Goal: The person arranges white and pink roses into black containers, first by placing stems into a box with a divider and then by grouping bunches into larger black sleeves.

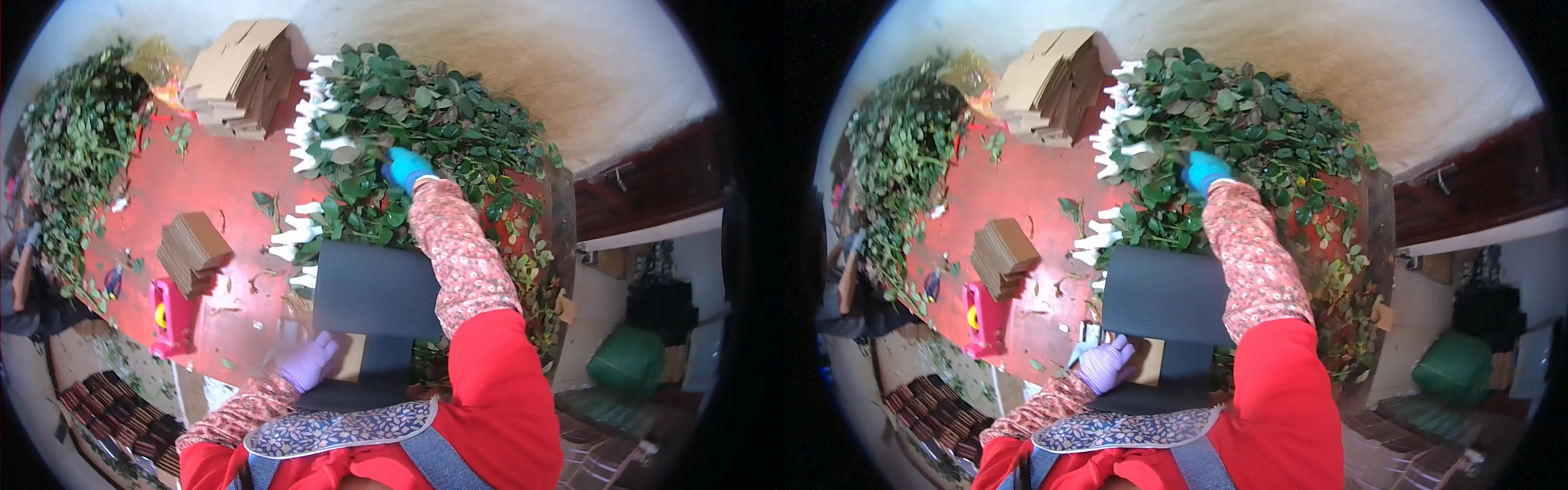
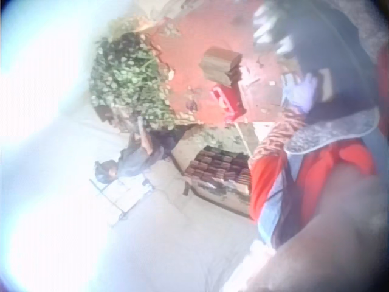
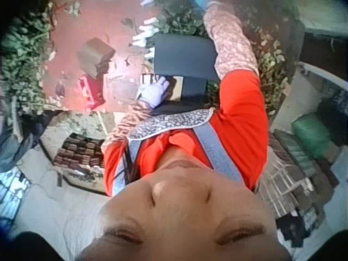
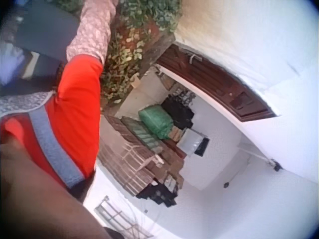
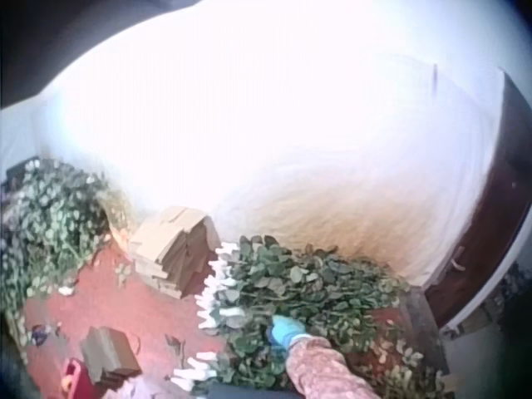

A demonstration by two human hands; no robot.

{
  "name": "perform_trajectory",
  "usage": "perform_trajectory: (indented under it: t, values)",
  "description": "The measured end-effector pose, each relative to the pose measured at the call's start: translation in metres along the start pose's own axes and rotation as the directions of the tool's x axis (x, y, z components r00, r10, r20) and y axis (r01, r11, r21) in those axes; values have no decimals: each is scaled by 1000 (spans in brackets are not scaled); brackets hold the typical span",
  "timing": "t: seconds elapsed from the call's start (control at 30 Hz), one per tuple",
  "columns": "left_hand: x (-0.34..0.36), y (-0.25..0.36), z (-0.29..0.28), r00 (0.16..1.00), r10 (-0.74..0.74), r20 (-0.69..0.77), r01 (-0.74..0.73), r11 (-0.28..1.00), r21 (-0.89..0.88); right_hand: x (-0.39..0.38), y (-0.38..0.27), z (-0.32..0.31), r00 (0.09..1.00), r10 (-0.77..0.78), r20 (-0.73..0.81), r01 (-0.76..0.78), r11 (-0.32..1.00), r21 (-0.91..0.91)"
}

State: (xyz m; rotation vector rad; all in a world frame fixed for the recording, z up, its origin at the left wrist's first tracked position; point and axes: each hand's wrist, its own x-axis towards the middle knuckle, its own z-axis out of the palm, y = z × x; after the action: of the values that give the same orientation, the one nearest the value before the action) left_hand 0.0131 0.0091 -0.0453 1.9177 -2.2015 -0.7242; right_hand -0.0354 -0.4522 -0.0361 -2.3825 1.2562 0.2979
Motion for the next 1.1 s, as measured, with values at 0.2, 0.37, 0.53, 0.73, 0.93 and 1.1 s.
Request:
perform_trajectory:
  t: [0.2,0.37,0.53,0.73,0.93,1.1]
  values:
    - [-2,3,9,998,-42,-47,37,994,-99,3,24,-73,975,6,-223,-7,1000,-5]
    - [1,4,-7,998,-10,-61,10,1000,-8,33,-24,27,992,-84,-95,87,996,22]
    - [1,7,-13,998,-56,36,60,991,-116,39,-31,68,997,-45,-55,43,999,-30]
    - [0,-1,9,996,-3,-91,-5,996,-87,-35,15,-63,994,-13,108,-15,968,250]
    - [3,8,3,995,-96,-38,91,989,-114,-52,72,-77,867,-186,-462,366,866,339]
    - [5,5,-6,997,-38,-61,29,990,-136,-73,83,-44,895,-439,-85,389,859,-332]
